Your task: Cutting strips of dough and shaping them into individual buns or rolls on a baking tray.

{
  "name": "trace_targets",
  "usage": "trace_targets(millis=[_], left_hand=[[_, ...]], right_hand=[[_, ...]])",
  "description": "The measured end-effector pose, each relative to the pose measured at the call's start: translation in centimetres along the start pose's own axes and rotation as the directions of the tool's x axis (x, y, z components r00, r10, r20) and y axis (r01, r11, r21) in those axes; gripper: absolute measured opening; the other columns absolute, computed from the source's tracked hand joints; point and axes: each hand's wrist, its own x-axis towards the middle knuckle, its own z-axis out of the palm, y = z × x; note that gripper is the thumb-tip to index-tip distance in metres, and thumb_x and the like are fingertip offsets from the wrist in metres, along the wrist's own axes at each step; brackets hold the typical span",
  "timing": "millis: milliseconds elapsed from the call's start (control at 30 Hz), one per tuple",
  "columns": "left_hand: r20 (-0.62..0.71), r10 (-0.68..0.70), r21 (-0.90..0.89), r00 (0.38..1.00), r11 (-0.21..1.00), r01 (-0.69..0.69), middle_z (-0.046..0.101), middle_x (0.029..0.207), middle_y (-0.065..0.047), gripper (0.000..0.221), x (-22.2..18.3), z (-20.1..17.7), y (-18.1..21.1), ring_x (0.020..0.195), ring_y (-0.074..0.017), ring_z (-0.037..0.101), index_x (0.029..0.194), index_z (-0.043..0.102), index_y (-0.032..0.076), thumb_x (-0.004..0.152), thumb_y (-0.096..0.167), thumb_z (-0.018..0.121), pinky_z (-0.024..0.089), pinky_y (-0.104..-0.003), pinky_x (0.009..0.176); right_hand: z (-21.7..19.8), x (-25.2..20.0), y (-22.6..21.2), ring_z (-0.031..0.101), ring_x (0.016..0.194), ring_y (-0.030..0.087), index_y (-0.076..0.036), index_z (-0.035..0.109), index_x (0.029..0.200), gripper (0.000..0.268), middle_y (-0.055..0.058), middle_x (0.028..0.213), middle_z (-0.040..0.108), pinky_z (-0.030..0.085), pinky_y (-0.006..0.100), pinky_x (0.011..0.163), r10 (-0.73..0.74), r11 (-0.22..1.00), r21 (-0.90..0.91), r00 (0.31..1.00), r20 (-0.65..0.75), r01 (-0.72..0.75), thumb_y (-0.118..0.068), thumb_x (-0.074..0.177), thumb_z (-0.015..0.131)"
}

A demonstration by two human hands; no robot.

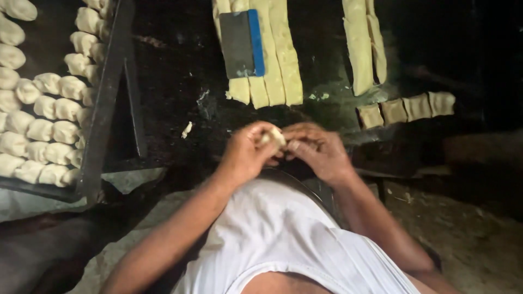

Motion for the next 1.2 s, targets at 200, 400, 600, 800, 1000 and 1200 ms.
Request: trace_targets(millis=[200,400,600,800,1000,1200], left_hand=[[-0.235,0.379,0.114,0.895,0.925,-0.362,0.065,0.138,-0.011,0.032,0.0,-3.3,-2.4,0.104,-0.0195,0.073,0.122,0.072,-0.002,0.091,-0.007,0.066,0.065,-0.032,0.082],[-0.292,0.195,-0.181,0.936,0.950,-0.254,0.073,0.115,-0.010,0.052,-0.5,-2.2,-3.1,0.096,-0.0121,0.072,0.134,0.058,0.009,0.085,-0.009,0.059,0.062,-0.026,0.080],[-0.339,0.363,-0.007,0.868,0.921,-0.389,0.071,0.134,-0.004,0.027,-0.6,-3.2,-6.1,0.091,-0.0122,0.070,0.124,0.075,-0.001,0.097,-0.002,0.068,0.059,-0.027,0.074],[-0.247,0.256,-0.155,0.935,0.942,-0.299,0.077,0.100,-0.002,0.028,-2.5,-2.8,-2.6,0.076,-0.0073,0.071,0.121,0.066,0.005,0.094,0.005,0.065,0.056,-0.025,0.062],[-0.125,0.501,0.161,0.856,0.862,-0.480,0.076,0.092,-0.009,0.034,-4.3,-3.5,-1.0,0.078,-0.0158,0.071,0.117,0.067,-0.001,0.086,0.010,0.076,0.058,-0.031,0.067],[-0.177,0.365,0.288,0.914,0.907,-0.307,0.077,0.086,-0.008,0.021,-3.3,-5.2,-2.8,0.076,-0.0107,0.074,0.105,0.072,-0.001,0.103,0.018,0.064,0.056,-0.030,0.068]], right_hand=[[-14.8,1.6,1.9,0.074,0.109,0.024,-0.004,0.074,0.115,0.020,0.012,0.121,0.075,0.060,0.039,0.102,-0.507,0.224,-0.973,0.859,-0.064,0.059,0.004,0.097,0.074],[-17.9,4.7,0.9,0.072,0.097,0.029,-0.002,0.075,0.110,0.014,0.015,0.112,0.074,0.059,0.041,0.084,-0.387,0.155,-0.988,0.918,-0.084,-0.025,0.001,0.096,0.075],[-18.4,6.3,-2.6,0.073,0.079,0.027,-0.014,0.076,0.118,0.021,0.013,0.100,0.078,0.060,0.041,0.069,0.453,0.283,-0.910,0.878,-0.153,-0.304,-0.019,0.099,0.070],[-5.2,0.9,-1.9,0.076,0.097,0.019,-0.002,0.073,0.115,0.025,0.012,0.111,0.077,0.064,0.029,0.084,0.073,0.996,-0.077,0.929,0.362,-0.048,-0.001,0.091,0.069],[6.0,4.4,-4.2,0.062,0.085,0.021,0.008,0.067,0.114,0.026,0.017,0.093,0.066,0.054,0.031,0.076,-0.116,0.906,-0.415,0.992,-0.057,0.082,0.001,0.091,0.076],[7.1,5.4,-3.1,0.073,0.085,0.018,-0.003,0.072,0.106,0.020,0.008,0.096,0.076,0.060,0.032,0.078,0.041,0.949,-0.315,0.998,0.047,-0.024,-0.013,0.091,0.081]])
